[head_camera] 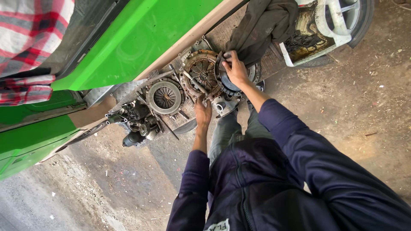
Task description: The person wipes a clutch assembly with a rag, then uses a metal bar to scrape and clean the surface of another clutch assembly. The person handles multiple clutch parts and tools on a metal platform.
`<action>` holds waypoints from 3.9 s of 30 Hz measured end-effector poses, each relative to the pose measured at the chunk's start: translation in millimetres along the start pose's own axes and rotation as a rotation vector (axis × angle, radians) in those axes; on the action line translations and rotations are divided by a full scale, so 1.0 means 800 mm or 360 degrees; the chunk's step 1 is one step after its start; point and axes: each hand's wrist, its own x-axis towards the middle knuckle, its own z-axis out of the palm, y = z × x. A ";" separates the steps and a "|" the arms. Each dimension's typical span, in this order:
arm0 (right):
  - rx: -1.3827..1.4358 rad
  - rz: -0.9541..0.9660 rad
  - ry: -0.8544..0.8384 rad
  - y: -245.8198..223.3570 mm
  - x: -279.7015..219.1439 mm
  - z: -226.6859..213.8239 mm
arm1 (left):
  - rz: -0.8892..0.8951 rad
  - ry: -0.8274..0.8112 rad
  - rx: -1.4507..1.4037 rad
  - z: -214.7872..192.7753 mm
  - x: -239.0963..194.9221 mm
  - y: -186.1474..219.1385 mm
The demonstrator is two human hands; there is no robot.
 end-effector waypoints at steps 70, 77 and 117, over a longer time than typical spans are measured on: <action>-0.0428 -0.0235 0.0270 0.082 0.030 0.026 | 0.0402 0.0764 -0.0001 0.158 0.125 0.008; -0.0578 -0.0353 0.0259 0.079 0.024 0.014 | 0.0499 0.0779 -0.0092 0.155 0.121 0.013; -0.0932 -0.0232 0.0574 0.072 0.044 0.027 | 0.0306 0.0750 -0.0169 0.130 0.120 0.040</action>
